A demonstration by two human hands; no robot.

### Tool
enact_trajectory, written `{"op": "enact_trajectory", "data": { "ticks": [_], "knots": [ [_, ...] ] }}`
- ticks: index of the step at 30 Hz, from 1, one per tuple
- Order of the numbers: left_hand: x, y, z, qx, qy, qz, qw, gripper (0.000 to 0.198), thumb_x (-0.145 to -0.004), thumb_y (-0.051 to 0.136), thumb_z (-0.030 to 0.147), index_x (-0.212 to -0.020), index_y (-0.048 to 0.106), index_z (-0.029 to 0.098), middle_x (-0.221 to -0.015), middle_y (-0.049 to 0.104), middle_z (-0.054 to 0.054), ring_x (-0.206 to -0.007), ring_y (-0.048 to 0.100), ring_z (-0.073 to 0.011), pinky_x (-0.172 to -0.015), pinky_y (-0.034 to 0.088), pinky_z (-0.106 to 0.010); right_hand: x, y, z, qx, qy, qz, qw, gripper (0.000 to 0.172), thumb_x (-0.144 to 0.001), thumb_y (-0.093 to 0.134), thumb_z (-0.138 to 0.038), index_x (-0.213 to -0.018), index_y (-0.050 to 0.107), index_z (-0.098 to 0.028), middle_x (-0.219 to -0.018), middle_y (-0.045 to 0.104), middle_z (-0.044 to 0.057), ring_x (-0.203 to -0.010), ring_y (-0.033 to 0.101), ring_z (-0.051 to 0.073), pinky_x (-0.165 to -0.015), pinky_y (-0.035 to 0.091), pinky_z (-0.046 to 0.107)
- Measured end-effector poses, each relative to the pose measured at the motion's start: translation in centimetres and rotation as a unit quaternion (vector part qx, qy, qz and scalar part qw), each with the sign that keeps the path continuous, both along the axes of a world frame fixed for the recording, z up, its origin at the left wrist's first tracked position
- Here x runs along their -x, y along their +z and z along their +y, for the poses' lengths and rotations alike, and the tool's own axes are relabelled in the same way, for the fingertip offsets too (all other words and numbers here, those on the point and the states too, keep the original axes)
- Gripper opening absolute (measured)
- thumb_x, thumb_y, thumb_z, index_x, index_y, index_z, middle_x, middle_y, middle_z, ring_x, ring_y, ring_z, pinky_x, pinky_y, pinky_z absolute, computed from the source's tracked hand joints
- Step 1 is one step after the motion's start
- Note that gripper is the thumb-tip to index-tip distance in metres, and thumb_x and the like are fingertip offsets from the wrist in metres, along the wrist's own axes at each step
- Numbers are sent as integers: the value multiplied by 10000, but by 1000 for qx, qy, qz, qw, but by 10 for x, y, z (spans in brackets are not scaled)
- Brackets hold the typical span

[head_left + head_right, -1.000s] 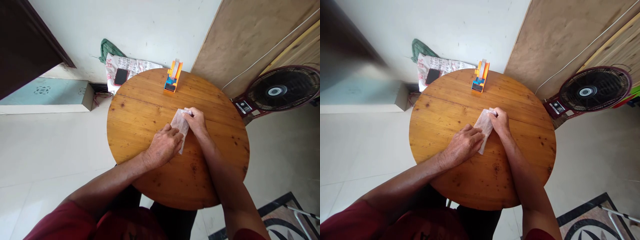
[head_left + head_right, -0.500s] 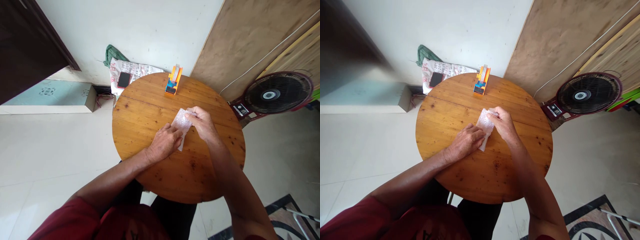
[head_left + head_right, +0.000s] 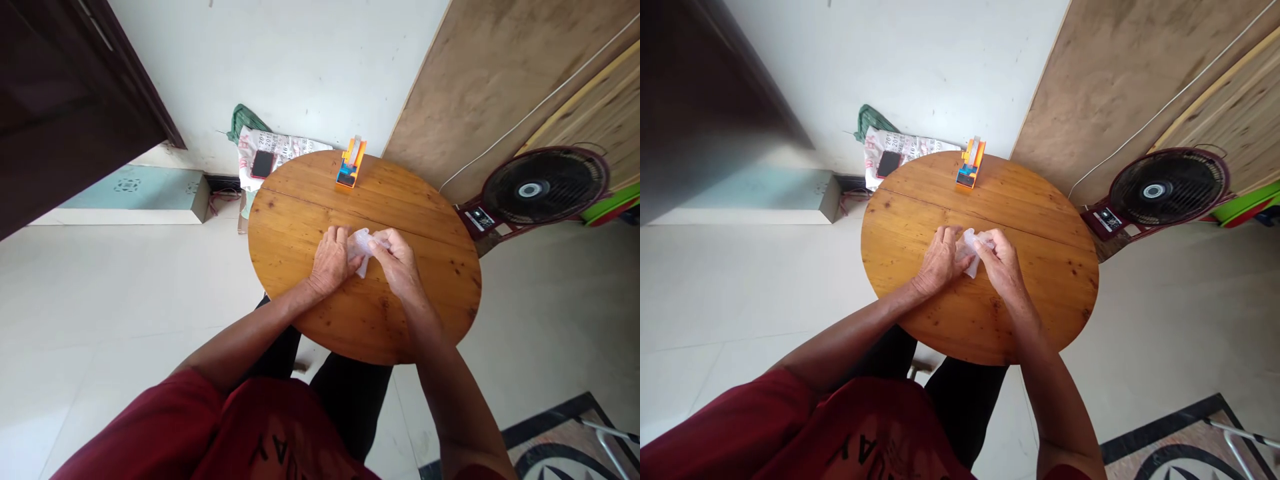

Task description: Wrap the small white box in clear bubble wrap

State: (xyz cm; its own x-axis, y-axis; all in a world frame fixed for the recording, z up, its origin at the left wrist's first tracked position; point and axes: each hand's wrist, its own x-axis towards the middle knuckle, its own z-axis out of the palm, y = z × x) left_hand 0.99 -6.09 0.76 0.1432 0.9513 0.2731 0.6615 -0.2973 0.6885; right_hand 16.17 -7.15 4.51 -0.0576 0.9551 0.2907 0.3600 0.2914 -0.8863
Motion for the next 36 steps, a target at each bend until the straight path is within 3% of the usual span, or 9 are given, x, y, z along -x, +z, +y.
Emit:
{"op": "enact_trajectory", "data": {
  "ticks": [5, 10, 12, 17, 23, 29, 33, 36],
  "knots": [
    [-1, -9, 3, 19, -31, -62, 997, 692, -836, 681, 304, -1455, 406, 163, -1364, 519, -161, -1239, 534, -295, -1066, 454, -434, 12, -9, -25, -18, -2, -44, 999, 167, -946, 595, -408, -919, 581, -244, -1003, 736, 35, -879, 670, 201, -789, 516, 347],
    [3, -15, 13, 27, -97, -65, 993, 375, -864, 626, 252, -1232, 632, 177, -1208, 645, -115, -1161, 579, -272, -1065, 451, -422, 27, -26, -39, -82, -22, -65, 994, 110, -975, 554, -350, -1025, 594, -260, -1227, 722, 83, -1152, 664, 247, -990, 519, 437],
    [8, -17, 19, 42, -133, -78, 987, 333, -853, 639, 242, -1181, 663, 187, -1180, 665, -100, -1148, 590, -263, -1084, 438, -430, 28, -30, -40, -96, -28, -63, 993, 104, -975, 553, -338, -1027, 597, -260, -1228, 723, 85, -1157, 667, 247, -1002, 521, 444],
    [28, -20, 24, 88, -239, -170, 952, 445, -847, 630, 190, -1290, 622, 158, -1238, 620, -123, -1145, 603, -223, -1057, 477, -386, 23, -30, -38, -101, -4, -50, 994, 60, -963, 577, -308, -997, 606, -268, -1222, 732, 59, -1166, 668, 238, -990, 538, 424],
    [32, -26, 20, 72, -242, -233, 939, 403, -859, 658, 236, -1257, 658, 172, -1257, 600, -123, -1220, 564, -244, -1120, 430, -422, 12, -21, -34, -80, 18, -65, 995, 71, -964, 583, -308, -1004, 624, -265, -1190, 728, 47, -1109, 679, 224, -979, 536, 423],
    [28, -34, 23, 73, -247, -267, 929, 381, -831, 725, 282, -1194, 684, 173, -1256, 604, -129, -1230, 559, -264, -1137, 409, -452, 11, -24, -40, -128, 9, -126, 984, 63, -967, 552, -256, -968, 615, -249, -1142, 705, 72, -1130, 659, 226, -997, 515, 420],
    [35, -26, 21, 88, -255, -271, 924, 339, -831, 696, 214, -1167, 688, 169, -1300, 594, -129, -1263, 558, -245, -1141, 416, -422, 9, -36, -44, -166, 11, -166, 972, 72, -967, 536, -226, -985, 599, -253, -1168, 708, 93, -1218, 637, 242, -1047, 501, 448],
    [47, -15, 20, 124, -304, -211, 921, 504, -778, 640, 108, -1273, 640, 205, -1392, 572, -106, -1319, 543, -237, -1125, 449, -404, 5, -42, -45, -165, 28, -188, 968, 83, -969, 519, -230, -979, 594, -264, -1206, 704, 98, -1287, 601, 247, -1081, 490, 471]
  ]
}}
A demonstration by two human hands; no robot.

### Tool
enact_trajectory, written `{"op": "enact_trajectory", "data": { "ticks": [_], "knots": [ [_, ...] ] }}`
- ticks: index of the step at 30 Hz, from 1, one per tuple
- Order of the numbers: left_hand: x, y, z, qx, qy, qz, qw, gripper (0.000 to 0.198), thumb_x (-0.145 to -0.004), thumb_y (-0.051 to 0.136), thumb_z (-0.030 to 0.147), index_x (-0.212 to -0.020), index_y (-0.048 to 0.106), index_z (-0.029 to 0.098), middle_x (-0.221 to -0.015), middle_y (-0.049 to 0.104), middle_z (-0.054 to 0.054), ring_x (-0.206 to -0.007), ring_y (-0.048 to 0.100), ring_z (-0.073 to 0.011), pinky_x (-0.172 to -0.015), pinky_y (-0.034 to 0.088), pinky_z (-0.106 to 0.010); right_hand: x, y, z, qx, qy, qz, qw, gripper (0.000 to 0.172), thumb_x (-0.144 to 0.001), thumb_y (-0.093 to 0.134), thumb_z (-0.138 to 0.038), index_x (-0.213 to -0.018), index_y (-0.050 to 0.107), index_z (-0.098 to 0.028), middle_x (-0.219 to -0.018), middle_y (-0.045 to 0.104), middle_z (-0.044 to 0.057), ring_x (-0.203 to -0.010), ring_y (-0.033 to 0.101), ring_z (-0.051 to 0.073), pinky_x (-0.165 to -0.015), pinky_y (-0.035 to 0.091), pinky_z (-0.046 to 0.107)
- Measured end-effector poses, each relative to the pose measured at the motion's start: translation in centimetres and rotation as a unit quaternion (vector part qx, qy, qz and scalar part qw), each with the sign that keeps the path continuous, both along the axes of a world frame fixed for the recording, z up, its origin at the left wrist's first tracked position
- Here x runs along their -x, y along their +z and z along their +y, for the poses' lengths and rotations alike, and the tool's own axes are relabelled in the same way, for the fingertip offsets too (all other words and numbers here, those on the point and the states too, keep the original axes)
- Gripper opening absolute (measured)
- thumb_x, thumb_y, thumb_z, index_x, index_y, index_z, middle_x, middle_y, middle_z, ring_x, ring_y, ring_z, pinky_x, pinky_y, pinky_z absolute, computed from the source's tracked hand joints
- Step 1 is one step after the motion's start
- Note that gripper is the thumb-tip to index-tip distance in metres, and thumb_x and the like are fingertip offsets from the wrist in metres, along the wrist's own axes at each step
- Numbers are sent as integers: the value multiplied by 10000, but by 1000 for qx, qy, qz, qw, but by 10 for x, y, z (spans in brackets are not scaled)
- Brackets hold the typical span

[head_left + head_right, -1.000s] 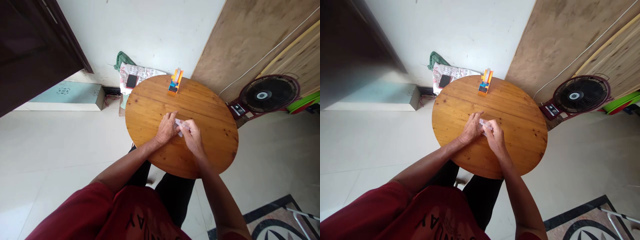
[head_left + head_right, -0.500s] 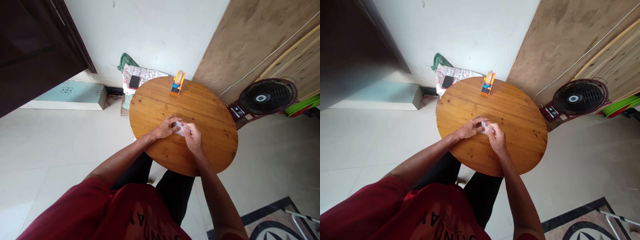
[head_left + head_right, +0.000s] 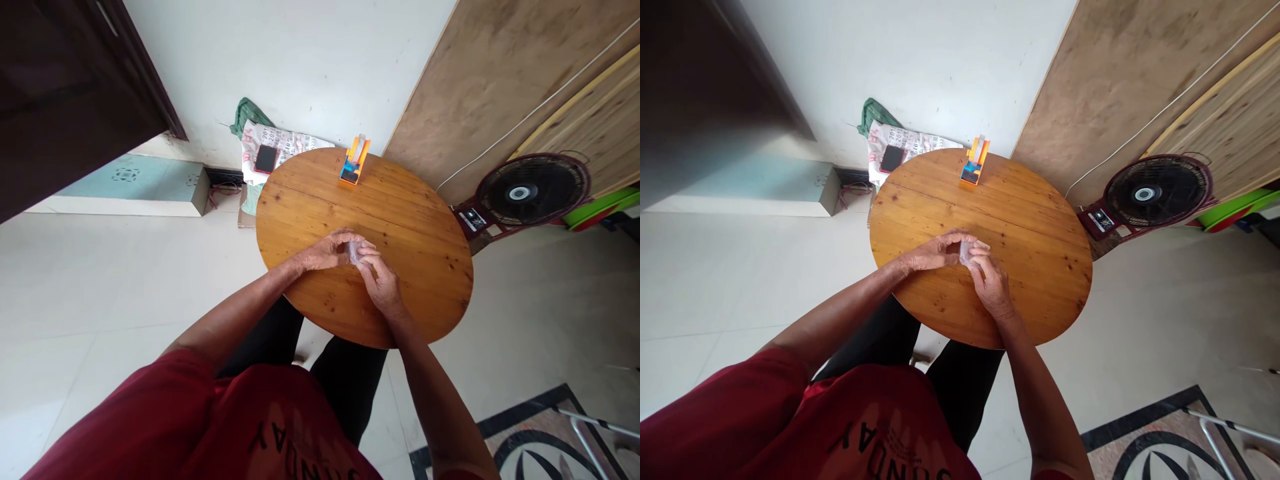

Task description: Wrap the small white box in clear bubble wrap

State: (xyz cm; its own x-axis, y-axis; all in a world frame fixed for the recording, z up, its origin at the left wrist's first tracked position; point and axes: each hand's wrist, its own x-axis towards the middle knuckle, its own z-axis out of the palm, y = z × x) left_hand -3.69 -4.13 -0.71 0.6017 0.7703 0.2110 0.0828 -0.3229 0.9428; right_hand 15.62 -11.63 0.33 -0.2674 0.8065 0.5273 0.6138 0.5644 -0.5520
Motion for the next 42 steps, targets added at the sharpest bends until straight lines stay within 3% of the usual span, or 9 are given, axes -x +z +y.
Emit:
{"op": "enact_trajectory", "data": {
  "ticks": [5, 10, 15, 20, 23, 26, 33, 37, 42],
  "knots": [
    [8, 3, -2, -84, -27, 92, 992, 787, -681, 680, 75, -1431, 521, 250, -1544, 473, -87, -1546, 253, -274, -1217, 353, -458, -3, -1, -2, 2, 1, -44, 999, 131, -931, 547, -217, -1028, 616, -272, -1271, 693, 98, -1327, 572, 263, -1114, 476, 509],
    [-1, -5, 2, -155, 3, 122, 980, 684, -727, 694, 110, -1387, 555, 225, -1622, 354, -118, -1497, 356, -277, -1198, 370, -465, -5, -3, -6, -3, 10, -81, 997, 360, -881, 506, -114, -1185, 610, -278, -1379, 639, 79, -1389, 513, 255, -1178, 419, 533],
    [-8, -12, 9, -182, -18, 62, 981, 548, -744, 655, 121, -1289, 608, 156, -1349, 604, -149, -1300, 551, -255, -1118, 442, -421, -9, -7, -4, -29, 18, -88, 996, 396, -861, 517, -94, -1202, 609, -273, -1371, 645, 84, -1380, 522, 262, -1154, 440, 537],
    [-13, 2, 15, 16, -2, -11, 1000, 458, -729, 717, 235, -1168, 656, 122, -1034, 702, -81, -886, 664, -170, -797, 547, -293, -14, 5, 10, -2, 3, -29, 1000, 381, -849, 631, -169, -1213, 598, -276, -1350, 657, 95, -1313, 579, 276, -1122, 456, 524],
    [-18, 17, 22, 162, -11, 15, 987, 324, -795, 670, 318, -1040, 690, 107, -865, 701, -53, -694, 626, -120, -575, 473, -204, -19, 13, 26, 76, -20, 45, 996, 489, -798, 739, -279, -1261, 581, -269, -1297, 684, 94, -1191, 651, 280, -1052, 505, 507],
    [-23, 23, 28, 198, 46, 32, 979, 349, -880, 585, 417, -972, 697, 99, -725, 667, -37, -540, 548, -98, -459, 379, -194, -21, 11, 42, 158, 1, 139, 978, 589, -761, 780, -364, -1296, 562, -248, -1255, 705, 96, -1106, 689, 274, -1000, 540, 492],
    [-19, 22, 27, 75, 106, 67, 989, 593, -907, 510, 654, -782, 715, 112, -634, 628, -36, -594, 527, -123, -524, 340, -228, -20, -4, 56, 254, 10, 274, 927, 690, -712, 830, -427, -1324, 566, -246, -1295, 699, 97, -1160, 677, 287, -1027, 536, 487],
    [-19, 22, 25, 189, 20, -51, 981, 591, -893, 538, 667, -1001, 733, 119, -831, 717, -70, -706, 618, -153, -619, 437, -245, -23, -4, 56, 282, 10, 312, 907, 716, -673, 858, -437, -1307, 584, -249, -1243, 729, 89, -1121, 698, 299, -1000, 553, 504],
    [-25, 21, 23, 311, -120, -157, 930, 589, -711, 832, 510, -1155, 698, 145, -1091, 734, -111, -985, 684, -221, -858, 520, -315, -26, 0, 52, 277, 3, 313, 908, 704, -702, 838, -476, -1321, 582, -262, -1273, 716, 94, -1146, 689, 306, -997, 555, 510]
  ]
}}
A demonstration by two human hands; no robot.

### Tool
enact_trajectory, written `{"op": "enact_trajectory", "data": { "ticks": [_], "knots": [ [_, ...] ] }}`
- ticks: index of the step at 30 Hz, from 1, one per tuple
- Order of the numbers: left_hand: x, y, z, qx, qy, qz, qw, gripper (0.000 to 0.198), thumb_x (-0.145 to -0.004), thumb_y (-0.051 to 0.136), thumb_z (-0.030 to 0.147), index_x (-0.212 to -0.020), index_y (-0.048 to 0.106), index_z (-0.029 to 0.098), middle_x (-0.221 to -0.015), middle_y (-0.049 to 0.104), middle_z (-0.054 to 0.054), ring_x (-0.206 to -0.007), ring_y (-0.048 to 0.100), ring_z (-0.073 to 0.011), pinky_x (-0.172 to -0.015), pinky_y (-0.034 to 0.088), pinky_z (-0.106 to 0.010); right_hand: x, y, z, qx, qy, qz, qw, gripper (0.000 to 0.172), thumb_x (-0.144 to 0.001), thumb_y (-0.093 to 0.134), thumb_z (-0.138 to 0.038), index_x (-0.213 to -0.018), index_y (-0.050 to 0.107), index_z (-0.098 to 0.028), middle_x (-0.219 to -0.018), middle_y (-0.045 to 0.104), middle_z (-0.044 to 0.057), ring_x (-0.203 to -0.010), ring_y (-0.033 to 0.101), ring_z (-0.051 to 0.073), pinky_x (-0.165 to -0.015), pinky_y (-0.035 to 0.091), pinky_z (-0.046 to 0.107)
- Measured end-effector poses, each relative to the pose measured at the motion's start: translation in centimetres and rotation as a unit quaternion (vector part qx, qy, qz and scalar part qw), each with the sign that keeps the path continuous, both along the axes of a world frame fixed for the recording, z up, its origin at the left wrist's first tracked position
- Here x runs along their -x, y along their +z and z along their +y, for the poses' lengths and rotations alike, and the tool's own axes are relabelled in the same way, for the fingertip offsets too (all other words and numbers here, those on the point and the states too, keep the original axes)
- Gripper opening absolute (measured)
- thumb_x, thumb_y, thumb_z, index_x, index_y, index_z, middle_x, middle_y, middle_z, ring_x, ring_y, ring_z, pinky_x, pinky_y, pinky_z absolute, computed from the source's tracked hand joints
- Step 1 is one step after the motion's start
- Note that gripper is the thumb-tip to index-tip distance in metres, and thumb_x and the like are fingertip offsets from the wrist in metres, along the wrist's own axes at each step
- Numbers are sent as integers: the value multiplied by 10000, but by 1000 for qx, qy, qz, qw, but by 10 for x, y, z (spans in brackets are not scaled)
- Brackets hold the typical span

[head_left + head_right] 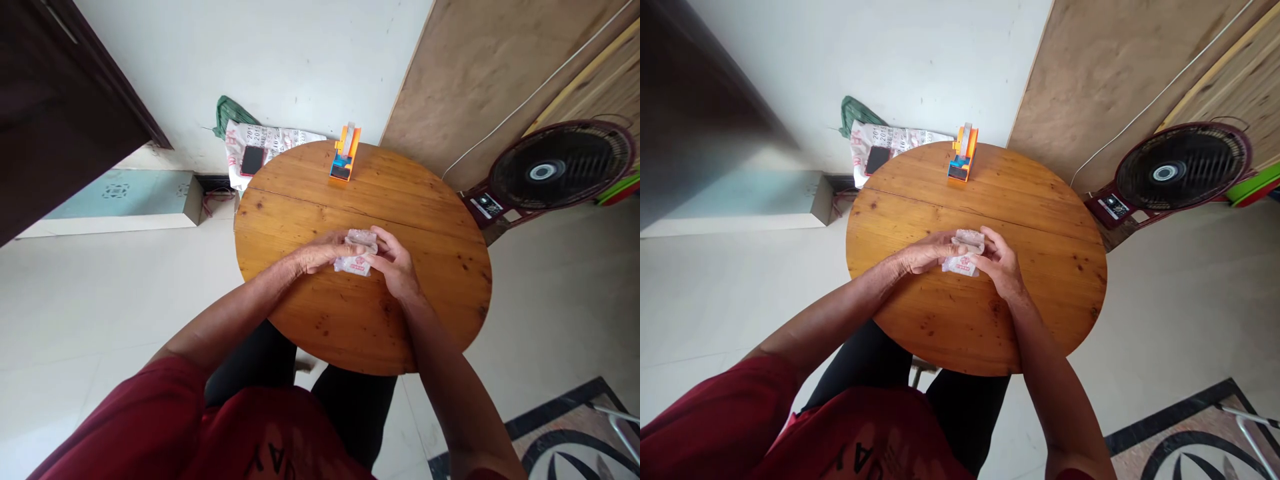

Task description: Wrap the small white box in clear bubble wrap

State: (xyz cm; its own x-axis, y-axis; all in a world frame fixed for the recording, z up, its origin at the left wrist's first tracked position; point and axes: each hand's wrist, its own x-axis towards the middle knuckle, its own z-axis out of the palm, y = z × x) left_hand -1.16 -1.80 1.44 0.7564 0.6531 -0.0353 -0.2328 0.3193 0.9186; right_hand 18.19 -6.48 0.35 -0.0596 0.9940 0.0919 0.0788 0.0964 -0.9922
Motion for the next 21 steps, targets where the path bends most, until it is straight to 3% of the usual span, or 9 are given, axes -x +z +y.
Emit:
{"op": "enact_trajectory", "data": {
  "ticks": [5, 17, 21],
  "knots": [
    [-1, -2, -1, 33, -8, -17, 999, 609, -628, 914, 366, -1155, 697, 151, -1124, 731, -106, -1014, 686, -205, -920, 510, -327, 2, 1, -5, -19, 4, -18, 1000, 685, -759, 805, -512, -1347, 564, -255, -1306, 697, 102, -1185, 668, 300, -1023, 541, 493],
    [0, -5, 0, 105, 11, -27, 994, 588, -591, 934, 307, -1103, 707, 127, -1075, 750, -109, -898, 706, -177, -904, 513, -333, 7, 1, -11, -55, -9, -24, 998, 544, -839, 759, -456, -1321, 604, -258, -1380, 652, 103, -1232, 643, 287, -1061, 513, 494],
    [0, -5, 0, 126, -15, -39, 991, 618, -581, 942, 304, -1121, 699, 127, -1129, 742, -136, -941, 711, -203, -915, 517, -346, 11, 2, -13, -45, -23, -8, 999, 538, -842, 753, -462, -1318, 604, -261, -1301, 701, 94, -1168, 680, 283, -1015, 546, 486]
  ]
}}
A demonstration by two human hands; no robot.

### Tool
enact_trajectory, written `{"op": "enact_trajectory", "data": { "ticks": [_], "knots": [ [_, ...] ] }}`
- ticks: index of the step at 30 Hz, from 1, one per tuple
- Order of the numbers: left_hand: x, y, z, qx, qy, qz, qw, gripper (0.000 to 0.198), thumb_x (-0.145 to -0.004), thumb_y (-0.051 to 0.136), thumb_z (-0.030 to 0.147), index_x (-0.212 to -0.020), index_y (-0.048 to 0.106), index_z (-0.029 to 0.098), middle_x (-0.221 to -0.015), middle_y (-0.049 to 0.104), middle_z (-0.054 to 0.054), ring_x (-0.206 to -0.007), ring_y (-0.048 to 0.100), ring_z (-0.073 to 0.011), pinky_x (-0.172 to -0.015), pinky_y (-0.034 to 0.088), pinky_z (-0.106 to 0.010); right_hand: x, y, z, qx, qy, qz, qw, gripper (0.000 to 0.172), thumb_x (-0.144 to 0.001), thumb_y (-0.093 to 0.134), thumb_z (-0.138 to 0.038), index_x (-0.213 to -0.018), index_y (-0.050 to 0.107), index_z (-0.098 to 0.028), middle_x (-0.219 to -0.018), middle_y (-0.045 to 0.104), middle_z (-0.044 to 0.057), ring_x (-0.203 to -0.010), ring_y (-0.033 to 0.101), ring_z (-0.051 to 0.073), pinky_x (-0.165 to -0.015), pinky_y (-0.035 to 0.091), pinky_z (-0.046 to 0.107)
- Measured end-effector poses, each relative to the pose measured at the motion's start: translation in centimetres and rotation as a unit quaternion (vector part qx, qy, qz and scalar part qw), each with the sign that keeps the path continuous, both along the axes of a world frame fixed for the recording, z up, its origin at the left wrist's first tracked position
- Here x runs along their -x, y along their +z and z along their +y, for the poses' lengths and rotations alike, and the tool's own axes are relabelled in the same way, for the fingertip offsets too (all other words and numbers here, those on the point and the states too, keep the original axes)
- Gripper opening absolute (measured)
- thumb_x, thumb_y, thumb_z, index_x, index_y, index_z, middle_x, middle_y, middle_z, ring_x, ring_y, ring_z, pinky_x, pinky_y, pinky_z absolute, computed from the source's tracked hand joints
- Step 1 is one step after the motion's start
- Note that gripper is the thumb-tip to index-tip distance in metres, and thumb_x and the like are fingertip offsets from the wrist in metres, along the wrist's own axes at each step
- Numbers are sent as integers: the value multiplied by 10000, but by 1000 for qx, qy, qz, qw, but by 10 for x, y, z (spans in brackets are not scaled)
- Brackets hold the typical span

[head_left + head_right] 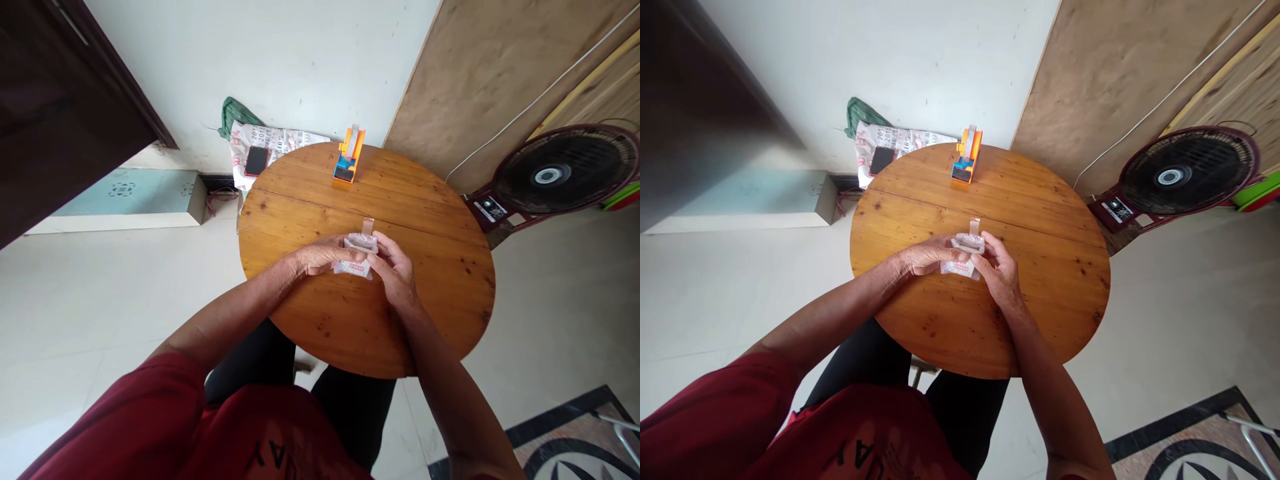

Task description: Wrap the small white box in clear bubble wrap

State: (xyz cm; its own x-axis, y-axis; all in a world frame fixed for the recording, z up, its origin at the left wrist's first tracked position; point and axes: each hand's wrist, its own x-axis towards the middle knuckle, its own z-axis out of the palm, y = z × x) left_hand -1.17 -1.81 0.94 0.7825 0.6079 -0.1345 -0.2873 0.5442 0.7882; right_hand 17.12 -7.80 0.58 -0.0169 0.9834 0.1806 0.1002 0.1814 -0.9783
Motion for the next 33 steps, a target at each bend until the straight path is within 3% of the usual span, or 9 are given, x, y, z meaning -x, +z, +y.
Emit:
{"op": "enact_trajectory", "data": {
  "ticks": [7, 12, 18, 26, 33],
  "knots": [
    [-3, -7, -1, 12, 10, -32, 999, 593, -608, 913, 247, -1146, 699, 119, -1095, 752, -136, -903, 718, -195, -883, 530, -322, 0, 1, -4, -14, -24, -58, 998, 604, -861, 716, -518, -1379, 559, -251, -1322, 683, 114, -1199, 654, 302, -1037, 516, 505],
    [-3, -4, -2, 12, -11, -56, 998, 587, -622, 884, 228, -1165, 687, 121, -1068, 752, -132, -886, 718, -207, -845, 549, -342, -1, 4, -3, -30, -37, -22, 999, 482, -898, 672, -502, -1324, 584, -292, -1264, 711, 87, -1154, 673, 286, -1015, 525, 500],
    [-2, 3, -5, 15, -24, -10, 1000, 533, -576, 907, 207, -1054, 695, 102, -906, 748, -82, -775, 702, -176, -794, 538, -321, -11, 5, 2, -40, -23, -44, 998, 378, -862, 718, -420, -1217, 657, -306, -1242, 711, 51, -1139, 665, 273, -1030, 498, 511],
    [0, 5, -9, -34, -38, 14, 999, 466, -585, 909, 233, -976, 682, 117, -838, 712, -22, -703, 645, -116, -705, 495, -253, -11, 8, 6, 9, -35, -19, 999, 399, -815, 754, -439, -1175, 670, -291, -1085, 746, 46, -1018, 704, 242, -924, 567, 459],
    [0, 3, -8, -43, -54, 38, 997, 485, -591, 916, 290, -958, 652, 117, -795, 681, -20, -664, 633, -117, -621, 478, -233, -6, 16, 6, -13, -61, 7, 998, 314, -774, 785, -353, -1073, 707, -297, -980, 741, 9, -892, 692, 190, -842, 579, 400]
  ]
}}
